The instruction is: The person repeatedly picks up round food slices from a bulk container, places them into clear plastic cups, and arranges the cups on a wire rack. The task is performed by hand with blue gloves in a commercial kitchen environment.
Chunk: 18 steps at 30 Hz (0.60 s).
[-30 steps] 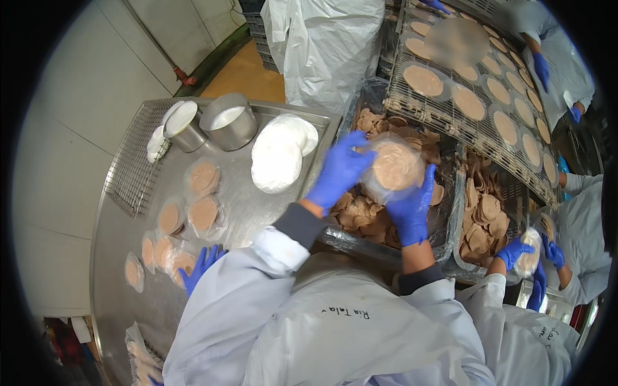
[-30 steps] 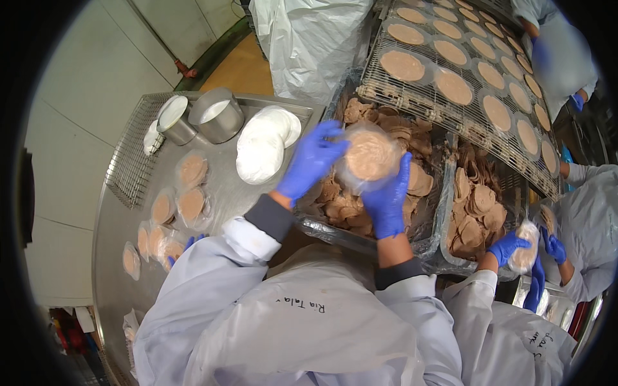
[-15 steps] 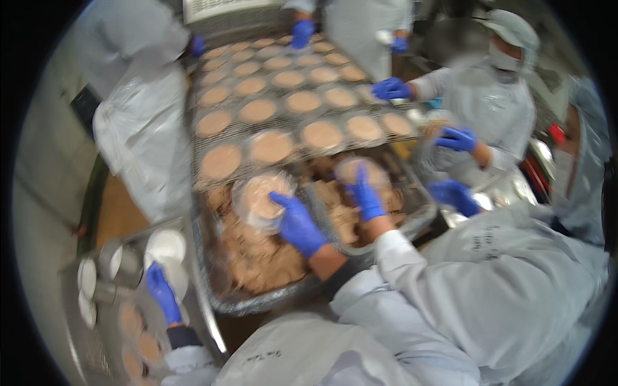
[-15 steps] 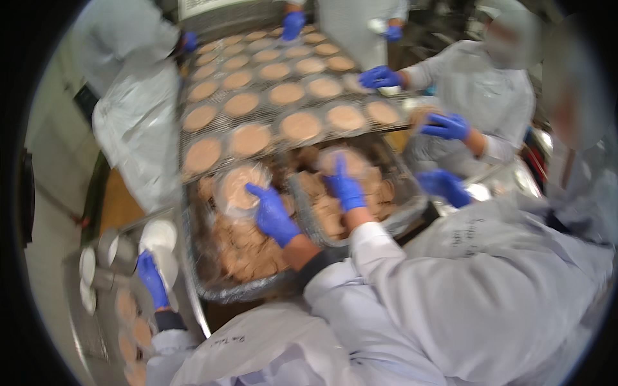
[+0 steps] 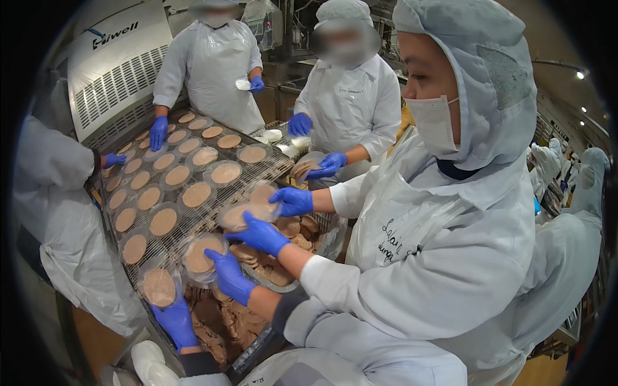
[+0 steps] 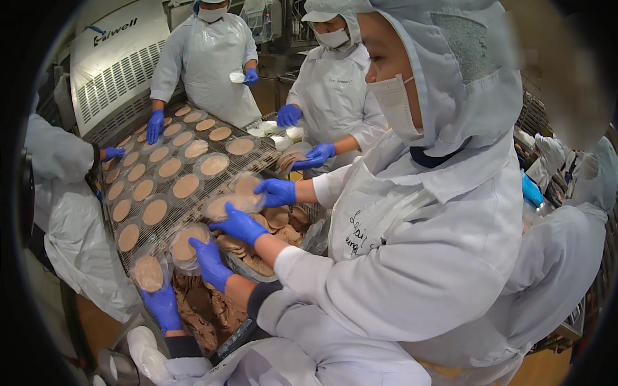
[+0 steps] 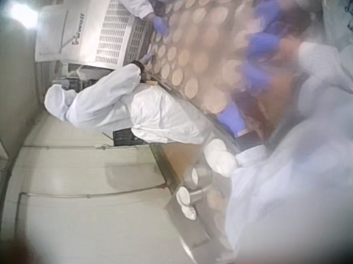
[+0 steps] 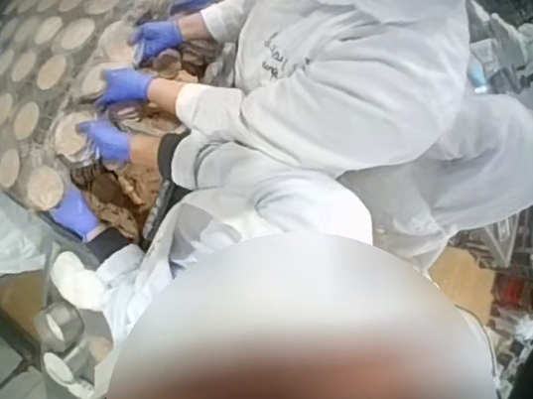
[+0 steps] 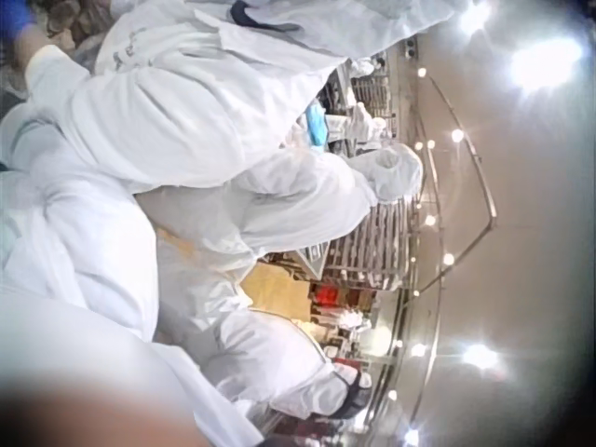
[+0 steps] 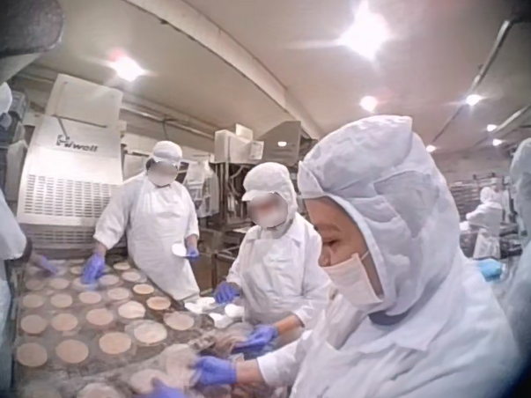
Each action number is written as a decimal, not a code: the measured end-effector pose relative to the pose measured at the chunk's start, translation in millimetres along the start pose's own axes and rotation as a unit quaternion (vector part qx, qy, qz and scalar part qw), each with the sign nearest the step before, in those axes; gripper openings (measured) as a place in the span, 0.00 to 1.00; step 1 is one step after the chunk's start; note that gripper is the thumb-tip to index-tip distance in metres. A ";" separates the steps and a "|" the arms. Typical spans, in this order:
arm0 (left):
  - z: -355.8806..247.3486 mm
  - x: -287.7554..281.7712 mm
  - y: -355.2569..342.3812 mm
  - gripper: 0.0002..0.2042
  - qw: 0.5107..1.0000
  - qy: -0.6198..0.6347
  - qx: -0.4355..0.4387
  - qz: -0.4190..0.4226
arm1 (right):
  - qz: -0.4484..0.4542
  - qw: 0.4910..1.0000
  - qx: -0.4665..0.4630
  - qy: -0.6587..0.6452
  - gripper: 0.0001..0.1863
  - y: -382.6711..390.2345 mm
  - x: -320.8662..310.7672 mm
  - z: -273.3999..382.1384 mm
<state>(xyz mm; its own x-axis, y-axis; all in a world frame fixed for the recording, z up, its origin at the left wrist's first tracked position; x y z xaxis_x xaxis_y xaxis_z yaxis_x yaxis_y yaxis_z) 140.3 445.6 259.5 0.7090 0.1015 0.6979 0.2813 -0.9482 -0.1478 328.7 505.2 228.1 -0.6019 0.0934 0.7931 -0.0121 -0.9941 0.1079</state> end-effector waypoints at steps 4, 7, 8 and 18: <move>-4.3 -25.3 25.0 0.28 0.968 0.211 -0.126 -0.046 | 0.113 0.991 -0.064 -0.022 0.24 43.8 69.2 63.4; -12.5 17.2 40.2 0.32 0.971 0.193 -0.140 -0.030 | 0.193 0.981 -0.004 0.035 0.28 57.2 93.4 38.7; -12.3 34.4 40.2 0.33 0.971 0.195 -0.137 -0.011 | 0.196 0.967 -0.043 0.156 0.29 55.0 87.7 20.5; -104.0 -115.1 133.7 0.23 0.983 -0.019 -0.037 -0.178 | 0.189 0.938 0.281 0.073 0.39 77.5 97.1 -109.0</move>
<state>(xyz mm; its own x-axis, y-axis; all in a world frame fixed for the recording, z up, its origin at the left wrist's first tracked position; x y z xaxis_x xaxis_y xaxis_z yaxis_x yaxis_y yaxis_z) 29.1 275.8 232.3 0.5976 0.4410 0.6696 0.4698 -0.8694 0.1533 182.3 431.2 248.1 -0.5826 -0.3090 0.7518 0.6218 -0.7651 0.1673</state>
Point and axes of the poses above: each hand's wrist, its own y-axis away from the middle knuckle, its own x-axis out of the palm, z = x × y, the point moved 9 cm from there along -y, towards the middle knuckle, and after that the axes turned 3 degrees about z, right-handed, at the moved point
